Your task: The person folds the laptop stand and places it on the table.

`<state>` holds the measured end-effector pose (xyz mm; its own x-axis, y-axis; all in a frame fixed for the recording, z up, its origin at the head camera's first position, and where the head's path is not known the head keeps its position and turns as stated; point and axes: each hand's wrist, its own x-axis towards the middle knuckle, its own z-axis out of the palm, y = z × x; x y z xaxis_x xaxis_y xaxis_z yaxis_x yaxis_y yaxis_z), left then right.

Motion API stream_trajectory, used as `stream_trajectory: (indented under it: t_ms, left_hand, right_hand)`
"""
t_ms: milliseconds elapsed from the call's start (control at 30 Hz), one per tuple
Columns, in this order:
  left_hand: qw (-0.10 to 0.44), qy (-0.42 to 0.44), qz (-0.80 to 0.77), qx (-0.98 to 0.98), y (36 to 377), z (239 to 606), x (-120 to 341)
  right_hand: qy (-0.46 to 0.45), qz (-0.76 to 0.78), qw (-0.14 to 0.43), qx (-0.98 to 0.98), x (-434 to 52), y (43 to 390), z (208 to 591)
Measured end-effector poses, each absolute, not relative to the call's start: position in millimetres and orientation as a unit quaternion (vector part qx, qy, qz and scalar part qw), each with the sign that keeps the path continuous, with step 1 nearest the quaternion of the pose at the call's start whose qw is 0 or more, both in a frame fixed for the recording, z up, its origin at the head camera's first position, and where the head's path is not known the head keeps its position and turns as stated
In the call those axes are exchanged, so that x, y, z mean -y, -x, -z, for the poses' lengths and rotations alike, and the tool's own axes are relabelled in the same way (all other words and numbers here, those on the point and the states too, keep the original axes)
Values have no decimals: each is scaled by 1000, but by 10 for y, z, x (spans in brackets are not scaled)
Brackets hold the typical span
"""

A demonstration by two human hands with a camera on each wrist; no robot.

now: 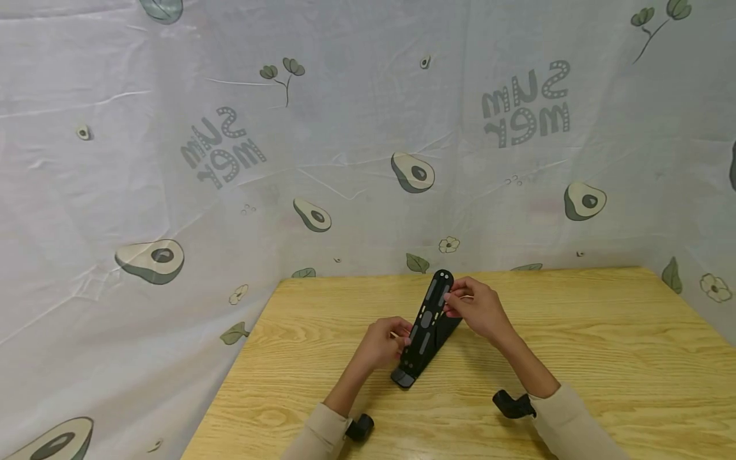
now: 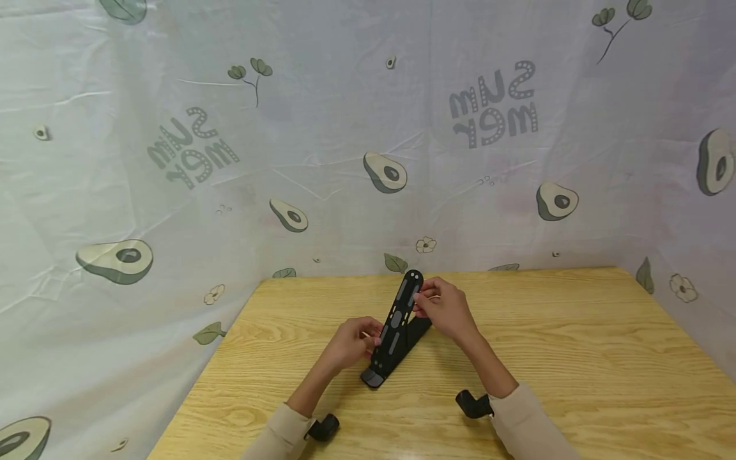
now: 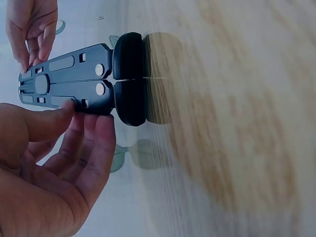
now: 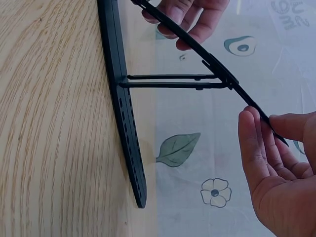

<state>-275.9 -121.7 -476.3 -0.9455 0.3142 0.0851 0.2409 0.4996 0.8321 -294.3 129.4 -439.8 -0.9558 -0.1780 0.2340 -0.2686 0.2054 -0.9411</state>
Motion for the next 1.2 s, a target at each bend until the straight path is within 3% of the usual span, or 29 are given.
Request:
stream_trajectory:
  t_ms: [1200]
  left_hand:
    - [63, -201, -445, -870, 3010, 4754, 1225]
  right_hand:
    - [-97, -639, 36, 762, -1348, 2676, 4437]
